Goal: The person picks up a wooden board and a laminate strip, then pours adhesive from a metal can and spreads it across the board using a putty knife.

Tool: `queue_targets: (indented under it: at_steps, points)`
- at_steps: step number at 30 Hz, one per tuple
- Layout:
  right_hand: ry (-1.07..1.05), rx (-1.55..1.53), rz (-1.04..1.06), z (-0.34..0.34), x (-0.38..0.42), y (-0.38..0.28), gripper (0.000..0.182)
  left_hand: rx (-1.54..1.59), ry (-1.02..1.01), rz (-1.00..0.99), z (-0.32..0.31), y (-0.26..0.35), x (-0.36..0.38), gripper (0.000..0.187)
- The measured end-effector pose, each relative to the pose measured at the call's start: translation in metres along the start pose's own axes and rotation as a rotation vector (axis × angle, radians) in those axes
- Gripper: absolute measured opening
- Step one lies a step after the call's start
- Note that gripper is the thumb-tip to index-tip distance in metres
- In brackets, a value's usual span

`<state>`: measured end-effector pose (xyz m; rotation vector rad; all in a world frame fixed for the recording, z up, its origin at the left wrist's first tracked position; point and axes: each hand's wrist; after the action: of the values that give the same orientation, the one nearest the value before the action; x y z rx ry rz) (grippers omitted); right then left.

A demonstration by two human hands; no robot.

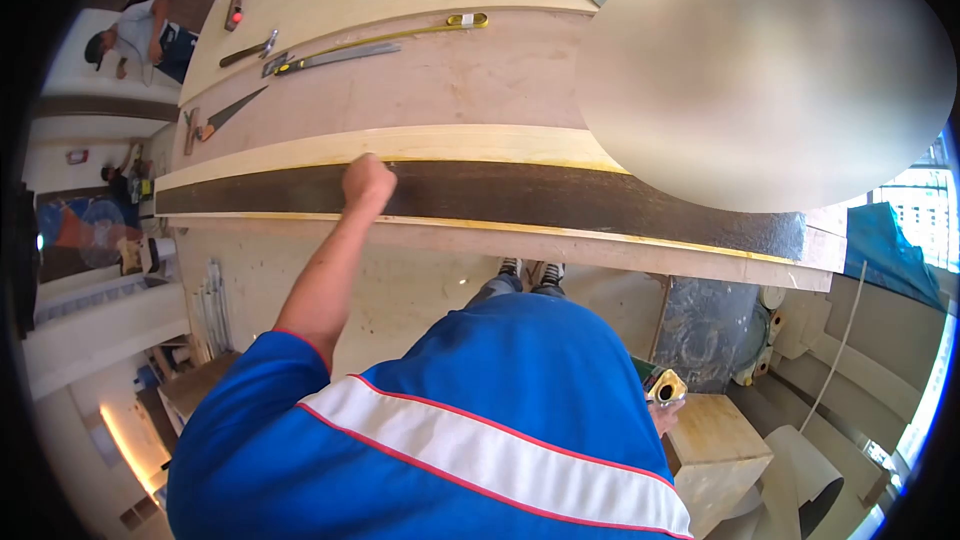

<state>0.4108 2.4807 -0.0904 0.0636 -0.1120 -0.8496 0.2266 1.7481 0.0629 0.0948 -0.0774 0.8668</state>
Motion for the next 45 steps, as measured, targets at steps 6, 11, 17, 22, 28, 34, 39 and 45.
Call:
queue_targets:
  at_steps: [6,11,17,22,28,34,39,45]
  points:
    - [-0.034,-0.033,0.063,0.021,0.000,-0.027,0.113,0.381,-0.230,-0.464,-0.033,0.199,0.097,0.019]
    - [-0.015,-0.025,0.123,0.007,-0.006,-0.060,0.114,0.611,-0.376,-0.731,-0.087,0.375,0.179,0.018]
    - [-0.028,-0.030,0.155,0.004,-0.009,-0.074,0.116,0.666,-0.303,-0.586,-0.081,0.307,0.160,0.008]
    - [-0.087,-0.107,0.128,0.007,-0.020,-0.043,0.117,0.644,-0.214,-0.291,-0.055,0.127,0.079,0.011]
    - [-0.120,-0.077,0.091,0.041,0.000,-0.062,0.124,0.137,0.073,0.062,-0.008,-0.092,0.012,0.019]
    - [-0.112,-0.080,0.139,0.036,0.016,-0.051,0.126,-0.025,0.095,-0.001,-0.045,-0.106,0.008,0.012]
    - [-0.125,-0.125,0.136,0.035,0.033,-0.043,0.126,0.107,0.112,-0.358,-0.058,0.081,0.076,0.011]
    - [-0.178,-0.158,0.015,0.035,0.047,-0.038,0.124,0.234,-0.009,-0.892,-0.070,0.251,0.164,0.010]
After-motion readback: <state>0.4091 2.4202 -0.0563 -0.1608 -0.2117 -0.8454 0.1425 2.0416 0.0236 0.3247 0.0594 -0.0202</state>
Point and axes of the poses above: each hand's wrist, its own x-axis away from the middle knuckle, its own z-axis out of the back of the hand, y = z × x, and after that the axes turned 10 degrees about y, right-handed
